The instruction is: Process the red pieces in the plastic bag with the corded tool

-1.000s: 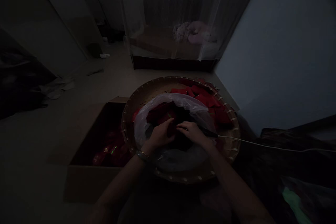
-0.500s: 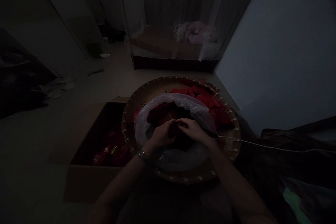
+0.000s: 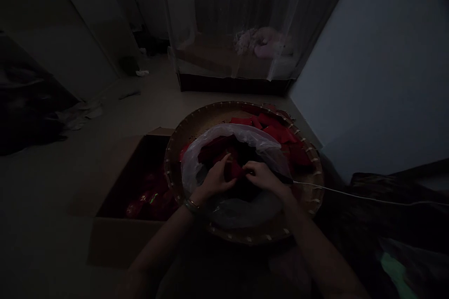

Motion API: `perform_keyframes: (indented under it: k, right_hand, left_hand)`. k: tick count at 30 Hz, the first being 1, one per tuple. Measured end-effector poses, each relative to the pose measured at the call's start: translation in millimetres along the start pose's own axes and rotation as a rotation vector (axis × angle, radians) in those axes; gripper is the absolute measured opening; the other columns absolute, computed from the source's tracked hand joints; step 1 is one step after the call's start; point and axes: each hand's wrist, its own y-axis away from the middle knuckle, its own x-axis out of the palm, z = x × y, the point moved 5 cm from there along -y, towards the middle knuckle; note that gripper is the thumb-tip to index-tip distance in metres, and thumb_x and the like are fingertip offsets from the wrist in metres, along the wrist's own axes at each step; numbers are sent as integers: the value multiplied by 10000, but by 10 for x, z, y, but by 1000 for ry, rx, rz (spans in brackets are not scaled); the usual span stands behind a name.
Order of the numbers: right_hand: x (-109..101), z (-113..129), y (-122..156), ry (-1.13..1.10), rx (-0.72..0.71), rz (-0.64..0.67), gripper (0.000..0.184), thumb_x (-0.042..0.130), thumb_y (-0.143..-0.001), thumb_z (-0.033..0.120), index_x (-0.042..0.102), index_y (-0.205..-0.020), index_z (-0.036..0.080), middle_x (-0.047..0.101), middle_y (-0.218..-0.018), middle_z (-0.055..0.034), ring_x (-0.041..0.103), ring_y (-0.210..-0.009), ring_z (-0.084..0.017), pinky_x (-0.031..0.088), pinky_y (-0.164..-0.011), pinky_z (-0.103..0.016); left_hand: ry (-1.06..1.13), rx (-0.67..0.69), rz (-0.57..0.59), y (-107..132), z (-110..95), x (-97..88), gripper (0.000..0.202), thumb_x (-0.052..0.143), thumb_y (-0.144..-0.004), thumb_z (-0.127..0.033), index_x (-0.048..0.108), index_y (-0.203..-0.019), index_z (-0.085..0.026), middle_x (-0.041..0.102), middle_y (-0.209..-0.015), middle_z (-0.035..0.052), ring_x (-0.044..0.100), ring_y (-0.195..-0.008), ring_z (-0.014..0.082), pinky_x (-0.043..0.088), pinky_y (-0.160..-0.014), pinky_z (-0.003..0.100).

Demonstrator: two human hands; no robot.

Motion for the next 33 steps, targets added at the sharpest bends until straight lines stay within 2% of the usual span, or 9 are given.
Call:
perform_keyframes:
  k: [4,8,14,16,18,21,23,29,33]
  right_hand:
    - [-125,42,33,-71,-25,-56,205,504,-708,69,651,-824,151,641,-843,-36,585,-764,-150,430,-694,-237]
    - [-71,114,30,-65,-34,-84,184,629,-747,264,654,-894,155,630,-879,-46,577,-788,-163,423,-702,-251]
    - [-45,-42,-48,-159,52,-248,330,536,-844,398,622,-637,155,560,-660,-18,519,-623,-131,372,-587,-240]
    - [-65,-80,-46,-212,52,-206,357,527,-843,429,629,-640,153,566,-656,-18,522,-629,-135,377,-590,-237]
    - [-53,-100,-29,-272,77,-78,314,576,-805,441,667,-725,151,609,-710,-19,549,-674,-148,399,-609,-233]
    - [-17,-95,13,-312,115,111,309,634,-757,435,694,-873,155,658,-800,-21,580,-740,-174,430,-646,-237]
    - [-3,-90,32,-299,129,172,322,607,-776,442,697,-873,148,663,-783,-26,582,-713,-177,433,-627,-241]
    - [5,-42,36,-346,50,183,350,567,-811,457,699,-922,152,674,-866,-43,598,-782,-189,454,-706,-261]
    - [0,-98,17,-413,94,38,355,612,-770,473,701,-887,150,663,-830,-36,595,-770,-186,453,-689,-259]
  left_hand:
    - [224,-105,91,-20,84,43,666,696,-710,-329,436,-1299,-158,554,-1237,115,532,-1110,247,400,-963,356]
    - [397,-197,130,-20,132,103,542,725,-680,-335,568,-1162,-141,631,-1091,85,582,-983,227,448,-860,306]
    - [360,-320,233,-16,134,111,424,751,-618,-293,654,-985,-106,657,-844,26,580,-782,176,435,-685,234]
    - [403,-370,274,-5,122,111,356,736,-626,-280,666,-924,-98,646,-775,11,569,-720,154,421,-634,217]
    - [469,-385,301,3,96,117,314,728,-632,-271,668,-886,-96,641,-748,7,566,-692,142,414,-614,208]
    - [547,-365,347,12,67,141,299,722,-642,-265,669,-887,-102,649,-770,17,577,-707,143,419,-628,209]
    - [562,-351,377,15,67,154,313,723,-642,-261,668,-910,-110,657,-806,24,584,-735,147,424,-648,212]
    - [500,-332,390,5,61,125,402,724,-637,-252,654,-1008,-117,660,-880,33,580,-784,159,430,-684,223]
    - [601,-391,383,23,69,168,489,751,-608,-242,630,-1065,-114,660,-915,48,586,-798,163,438,-708,236]
